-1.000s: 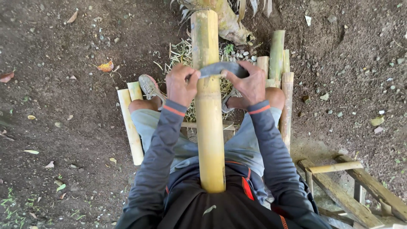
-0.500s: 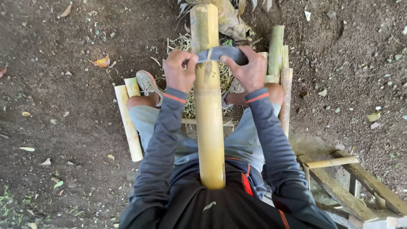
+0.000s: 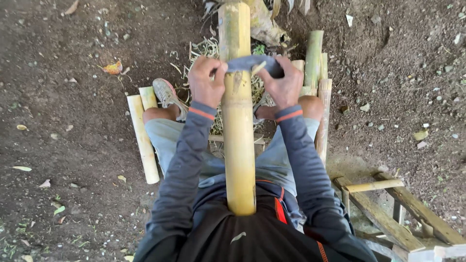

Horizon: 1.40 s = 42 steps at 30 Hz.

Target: Scraping and shaping the outer surface of a bamboo pole using a curved blade.

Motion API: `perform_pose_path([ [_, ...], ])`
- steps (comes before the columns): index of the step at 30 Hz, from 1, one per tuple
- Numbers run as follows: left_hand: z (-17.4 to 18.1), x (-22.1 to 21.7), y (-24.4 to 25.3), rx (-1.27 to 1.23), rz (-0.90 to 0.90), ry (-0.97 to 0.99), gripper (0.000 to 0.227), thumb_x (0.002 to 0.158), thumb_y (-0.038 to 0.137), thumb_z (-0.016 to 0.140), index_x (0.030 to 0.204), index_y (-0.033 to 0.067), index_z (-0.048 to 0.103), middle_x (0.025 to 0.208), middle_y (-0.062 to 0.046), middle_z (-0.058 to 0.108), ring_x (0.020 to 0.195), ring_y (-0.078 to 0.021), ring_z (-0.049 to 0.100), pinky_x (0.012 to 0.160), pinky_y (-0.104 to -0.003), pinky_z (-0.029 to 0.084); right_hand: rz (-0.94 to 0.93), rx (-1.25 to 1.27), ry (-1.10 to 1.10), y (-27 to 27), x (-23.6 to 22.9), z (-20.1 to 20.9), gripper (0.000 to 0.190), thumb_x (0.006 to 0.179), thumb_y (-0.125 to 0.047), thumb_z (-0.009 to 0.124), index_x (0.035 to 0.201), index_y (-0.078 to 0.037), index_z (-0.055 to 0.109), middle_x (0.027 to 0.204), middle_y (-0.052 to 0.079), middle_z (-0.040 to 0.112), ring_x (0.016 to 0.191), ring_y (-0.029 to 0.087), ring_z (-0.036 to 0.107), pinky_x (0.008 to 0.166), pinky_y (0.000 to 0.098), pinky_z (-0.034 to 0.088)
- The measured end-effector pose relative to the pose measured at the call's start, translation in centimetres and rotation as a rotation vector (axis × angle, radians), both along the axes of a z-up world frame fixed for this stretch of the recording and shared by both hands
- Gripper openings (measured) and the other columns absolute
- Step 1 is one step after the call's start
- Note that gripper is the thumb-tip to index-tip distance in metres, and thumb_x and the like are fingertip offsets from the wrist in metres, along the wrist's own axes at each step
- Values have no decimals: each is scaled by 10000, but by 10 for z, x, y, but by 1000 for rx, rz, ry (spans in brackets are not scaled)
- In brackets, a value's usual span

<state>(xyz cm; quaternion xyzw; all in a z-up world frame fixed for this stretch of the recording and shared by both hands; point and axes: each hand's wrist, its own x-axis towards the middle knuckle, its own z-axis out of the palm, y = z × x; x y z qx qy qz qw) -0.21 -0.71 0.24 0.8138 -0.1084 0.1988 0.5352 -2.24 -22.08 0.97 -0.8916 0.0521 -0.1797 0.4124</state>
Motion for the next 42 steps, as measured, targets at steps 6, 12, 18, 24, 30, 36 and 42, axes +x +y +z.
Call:
perform_pose_path([
  [6, -6, 11, 2, 65, -30, -57, 153, 875, 31, 770, 827, 12, 626, 817, -114, 606, 762, -283, 608, 709, -407, 486, -18, -22, -14, 0, -4, 5, 442, 820, -401, 917, 969, -21, 746, 772, 148, 722, 677, 260, 714, 661, 391, 568],
  [12, 8, 24, -4, 77, -5, -43, 128, 877, 33, 770, 841, 13, 649, 843, -124, 604, 777, -297, 607, 702, -416, 477, -21, -49, -124, -3, 7, -19, 552, 842, -469, 916, 1030, 15, 729, 817, 154, 720, 705, 230, 695, 672, 373, 564],
  [18, 15, -1, -1, 128, -28, 91, 112, 868, 4, 754, 838, -3, 645, 795, -145, 555, 727, -305, 567, 652, -425, 431, -42, 23, 1, 0, -11, -11, 544, 829, -476, 894, 1010, 12, 735, 733, 141, 696, 637, 229, 652, 634, 373, 532],
  [24, 6, 37, -7, 83, -29, -4, 114, 872, 27, 766, 864, 13, 653, 817, -127, 595, 731, -312, 589, 654, -421, 462, -43, -22, -98, -4, 16, -21, 535, 847, -498, 899, 997, -11, 733, 742, 105, 688, 644, 200, 662, 635, 367, 539],
  [30, 7, 0, -6, 88, -6, 10, 129, 854, 19, 758, 830, 8, 632, 799, -138, 578, 735, -324, 591, 671, -437, 456, -66, -6, 13, 0, -17, -9, 523, 823, -479, 894, 978, -6, 732, 685, 109, 654, 591, 223, 616, 599, 373, 515],
  [36, -10, 13, -5, 91, -27, -26, 102, 876, 22, 735, 834, 34, 643, 816, -116, 610, 766, -311, 621, 701, -426, 485, -16, -9, -57, -6, 3, -12, 500, 839, -477, 897, 965, -20, 735, 722, 101, 691, 625, 197, 657, 618, 363, 534],
  [42, -7, 7, -3, 41, -80, -38, 96, 895, 15, 720, 839, 39, 646, 831, -103, 626, 752, -255, 632, 692, -390, 505, -27, -36, 23, -9, -12, -12, 508, 825, -493, 889, 935, -18, 743, 676, 113, 665, 587, 225, 640, 591, 376, 521],
])
